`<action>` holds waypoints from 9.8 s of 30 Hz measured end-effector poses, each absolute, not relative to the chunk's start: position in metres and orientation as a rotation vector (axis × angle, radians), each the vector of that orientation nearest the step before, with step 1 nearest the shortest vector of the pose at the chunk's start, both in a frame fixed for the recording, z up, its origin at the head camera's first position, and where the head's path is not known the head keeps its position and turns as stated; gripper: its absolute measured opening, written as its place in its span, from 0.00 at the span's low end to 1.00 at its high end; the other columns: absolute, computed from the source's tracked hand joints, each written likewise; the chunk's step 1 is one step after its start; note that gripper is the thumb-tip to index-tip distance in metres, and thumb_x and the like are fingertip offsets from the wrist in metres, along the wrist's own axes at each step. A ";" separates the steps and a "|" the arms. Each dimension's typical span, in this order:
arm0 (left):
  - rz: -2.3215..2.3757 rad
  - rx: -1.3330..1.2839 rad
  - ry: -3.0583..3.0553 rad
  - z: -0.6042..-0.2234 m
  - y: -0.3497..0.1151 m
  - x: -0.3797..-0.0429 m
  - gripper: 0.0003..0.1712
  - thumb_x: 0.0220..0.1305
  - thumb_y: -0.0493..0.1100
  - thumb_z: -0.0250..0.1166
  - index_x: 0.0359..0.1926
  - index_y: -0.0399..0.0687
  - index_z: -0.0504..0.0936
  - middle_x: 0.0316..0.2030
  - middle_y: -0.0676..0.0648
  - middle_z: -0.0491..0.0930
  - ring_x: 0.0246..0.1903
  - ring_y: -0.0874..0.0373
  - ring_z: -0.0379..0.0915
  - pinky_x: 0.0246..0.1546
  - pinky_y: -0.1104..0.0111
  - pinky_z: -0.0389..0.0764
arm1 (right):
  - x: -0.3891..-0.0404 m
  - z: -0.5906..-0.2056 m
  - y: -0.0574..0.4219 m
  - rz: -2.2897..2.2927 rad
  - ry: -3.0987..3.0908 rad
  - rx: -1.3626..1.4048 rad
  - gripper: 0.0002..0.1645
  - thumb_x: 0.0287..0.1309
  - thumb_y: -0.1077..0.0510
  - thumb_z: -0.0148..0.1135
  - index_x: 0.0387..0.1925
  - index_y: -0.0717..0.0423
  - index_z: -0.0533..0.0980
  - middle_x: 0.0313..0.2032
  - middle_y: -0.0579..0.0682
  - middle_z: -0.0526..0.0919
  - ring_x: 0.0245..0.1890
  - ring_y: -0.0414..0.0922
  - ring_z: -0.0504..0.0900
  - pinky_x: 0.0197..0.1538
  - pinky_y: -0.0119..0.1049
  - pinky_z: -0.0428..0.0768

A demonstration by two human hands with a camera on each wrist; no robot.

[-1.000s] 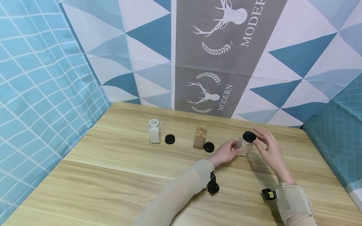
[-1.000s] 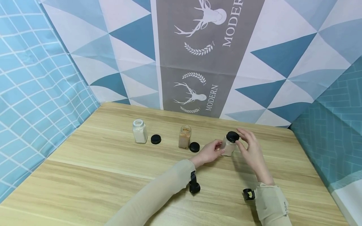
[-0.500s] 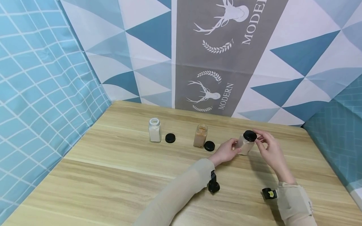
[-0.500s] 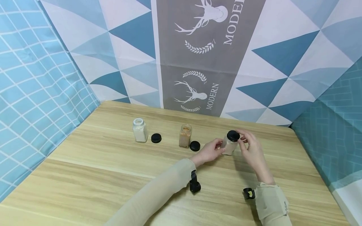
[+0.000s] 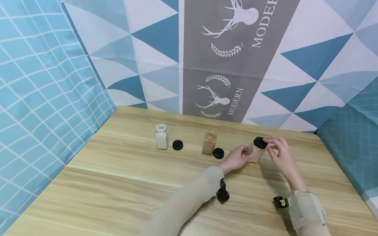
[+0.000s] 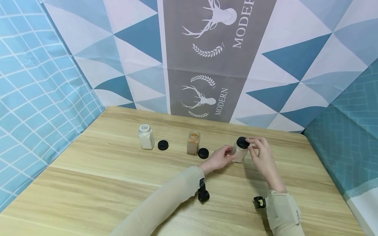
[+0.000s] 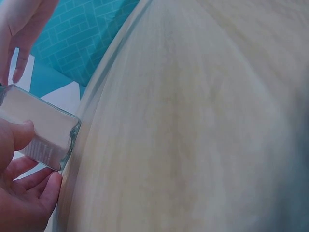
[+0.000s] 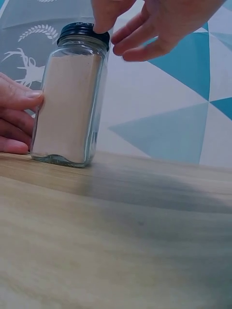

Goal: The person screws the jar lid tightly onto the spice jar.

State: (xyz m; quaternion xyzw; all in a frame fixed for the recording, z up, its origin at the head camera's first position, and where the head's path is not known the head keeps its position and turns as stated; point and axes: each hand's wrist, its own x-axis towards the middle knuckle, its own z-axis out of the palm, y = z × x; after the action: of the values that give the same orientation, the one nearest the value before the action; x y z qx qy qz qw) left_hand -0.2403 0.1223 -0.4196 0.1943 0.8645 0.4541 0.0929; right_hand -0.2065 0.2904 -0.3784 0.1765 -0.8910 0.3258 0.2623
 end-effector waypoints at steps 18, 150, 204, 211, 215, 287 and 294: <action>1.336 0.587 2.578 -0.423 0.123 -0.242 0.26 0.64 0.50 0.56 0.61 0.48 0.66 0.56 0.49 0.73 0.55 0.60 0.69 0.52 0.74 0.70 | -0.206 -0.376 0.289 1.004 -2.403 0.556 0.18 0.54 0.75 0.54 0.48 0.69 0.71 0.52 0.64 0.71 0.47 0.21 0.66 0.47 0.11 0.67; 1.350 0.608 2.579 -0.423 0.122 -0.242 0.25 0.64 0.49 0.56 0.60 0.47 0.67 0.55 0.49 0.73 0.55 0.60 0.69 0.52 0.74 0.70 | -0.208 -0.379 0.295 0.969 -2.497 0.603 0.23 0.59 0.71 0.50 0.57 0.62 0.69 0.58 0.64 0.69 0.52 0.18 0.61 0.44 0.11 0.63; 1.449 0.406 2.606 -0.430 0.133 -0.236 0.27 0.60 0.51 0.60 0.60 0.51 0.69 0.57 0.51 0.72 0.57 0.59 0.67 0.56 0.70 0.68 | -0.204 -0.388 0.285 1.117 -2.338 0.478 0.20 0.54 0.75 0.53 0.50 0.68 0.73 0.53 0.65 0.71 0.49 0.20 0.66 0.49 0.12 0.66; 1.382 0.435 2.600 -0.428 0.129 -0.234 0.28 0.59 0.49 0.61 0.59 0.46 0.69 0.57 0.48 0.71 0.58 0.58 0.65 0.56 0.70 0.67 | -0.204 -0.388 0.283 1.079 -2.326 0.484 0.21 0.51 0.78 0.51 0.49 0.68 0.73 0.51 0.64 0.72 0.50 0.20 0.64 0.52 0.13 0.64; 1.382 0.425 2.579 -0.426 0.128 -0.233 0.28 0.58 0.48 0.62 0.59 0.47 0.68 0.57 0.49 0.70 0.57 0.58 0.66 0.56 0.70 0.68 | -0.202 -0.387 0.282 1.064 -2.352 0.475 0.20 0.55 0.76 0.50 0.50 0.66 0.73 0.53 0.63 0.71 0.52 0.25 0.64 0.51 0.12 0.61; 1.420 0.589 2.335 -0.400 -0.027 -0.215 0.12 0.59 0.37 0.58 0.42 0.33 0.75 0.30 0.43 0.78 0.29 0.54 0.76 0.30 0.69 0.77 | -0.209 -0.363 0.211 0.431 -2.584 0.781 0.22 0.53 0.63 0.60 0.52 0.62 0.73 0.51 0.58 0.76 0.54 0.55 0.72 0.55 0.50 0.70; 1.320 0.450 2.425 -0.391 -0.043 -0.219 0.07 0.58 0.38 0.59 0.37 0.38 0.77 0.30 0.42 0.80 0.28 0.52 0.77 0.24 0.73 0.73 | -0.215 -0.373 0.201 0.560 -2.754 0.777 0.20 0.57 0.61 0.59 0.52 0.61 0.73 0.48 0.56 0.78 0.48 0.54 0.77 0.50 0.48 0.75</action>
State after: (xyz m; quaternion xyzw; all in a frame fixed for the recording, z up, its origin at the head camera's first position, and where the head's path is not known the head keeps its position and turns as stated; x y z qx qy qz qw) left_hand -0.2193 -0.0434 -0.3914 0.1586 0.8541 0.4649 0.1712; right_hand -0.2151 0.2005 -0.3729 0.2647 -0.9385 0.1908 0.1129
